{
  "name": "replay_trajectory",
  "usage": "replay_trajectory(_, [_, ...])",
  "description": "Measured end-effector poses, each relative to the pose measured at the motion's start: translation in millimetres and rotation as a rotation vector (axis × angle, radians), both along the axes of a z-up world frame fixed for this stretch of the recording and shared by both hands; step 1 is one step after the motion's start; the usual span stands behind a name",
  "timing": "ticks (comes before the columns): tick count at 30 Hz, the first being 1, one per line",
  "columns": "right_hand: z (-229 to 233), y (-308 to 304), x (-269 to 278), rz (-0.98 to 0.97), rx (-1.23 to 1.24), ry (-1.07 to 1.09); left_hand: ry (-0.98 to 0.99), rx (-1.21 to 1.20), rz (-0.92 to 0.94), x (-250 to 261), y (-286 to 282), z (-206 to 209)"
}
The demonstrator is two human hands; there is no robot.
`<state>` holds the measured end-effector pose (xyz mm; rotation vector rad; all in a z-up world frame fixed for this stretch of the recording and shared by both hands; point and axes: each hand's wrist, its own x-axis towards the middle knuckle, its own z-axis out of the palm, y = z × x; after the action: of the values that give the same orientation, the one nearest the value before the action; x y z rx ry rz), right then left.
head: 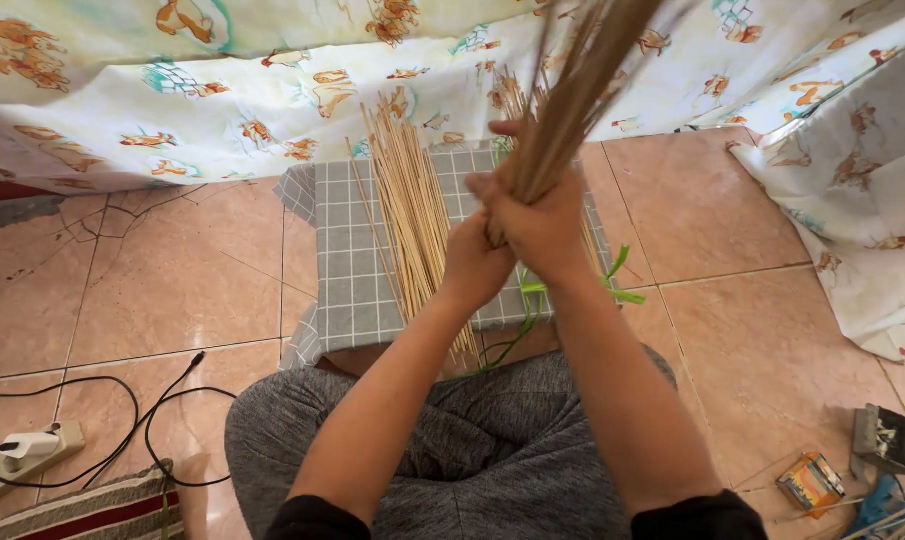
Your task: Gathering thin wooden sticks into bundles and tying them securely with green plastic string.
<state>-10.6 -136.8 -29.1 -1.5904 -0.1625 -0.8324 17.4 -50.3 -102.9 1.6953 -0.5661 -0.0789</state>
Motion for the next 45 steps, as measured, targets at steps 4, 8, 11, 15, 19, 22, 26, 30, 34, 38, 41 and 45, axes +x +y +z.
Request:
replay_trajectory(4, [-50.9, 0.3, 9.8, -0.105, 0.070, 0.202, 0.006, 0.099, -0.022, 6.4, -2.1, -32.2])
replay_trajectory(8, [-83.2, -6.1, 17.5, -0.102, 0.093, 0.270, -0.053, 0.109, 0.010, 12.3, -9.4, -51.0])
replay_trajectory(11, [-80.5, -9.5, 18.2, -0.144, 0.120, 0.269, -0.116, 0.120, 0.031, 15.6, -14.9, -56.4])
replay_trajectory(15, [-58.1, -6.4, 11.1, -0.131, 0.139, 0.194, -0.144, 0.081, 0.104, 6.1, -16.5, -43.2])
replay_trajectory(19, [-14.9, -1.6, 4.2, -0.084, 0.093, -0.013, -0.129, 0.011, 0.102, -4.5, -15.4, -25.8])
replay_trajectory(22, [4.9, 1.1, 1.6, -0.076, 0.076, -0.047, -0.060, 0.004, 0.038, -0.2, -14.0, -27.1])
replay_trajectory(26, [-4.8, -0.5, 1.7, -0.106, 0.053, -0.056, -0.010, 0.023, -0.047, -6.7, -1.8, 9.4])
replay_trajectory(30, [-11.4, -0.1, 2.6, -0.159, 0.059, -0.089, 0.030, 0.034, -0.103, 3.4, -6.7, 3.9])
replay_trajectory(34, [-26.9, 1.7, 1.5, -0.158, 0.044, -0.016, -0.055, 0.057, -0.106, 4.4, -1.6, -4.0])
replay_trajectory(38, [-59.4, -3.6, 6.1, -0.088, 0.132, 0.054, -0.021, 0.108, -0.092, 6.8, -1.9, -24.0])
replay_trajectory(41, [-60.8, -3.4, 7.0, -0.087, 0.123, 0.095, -0.085, 0.085, -0.041, 10.7, -6.7, -42.5])
replay_trajectory(45, [-38.3, 6.5, -3.1, -0.133, -0.065, 0.142, -0.285, -0.042, 0.086, 10.7, -16.8, -54.1])
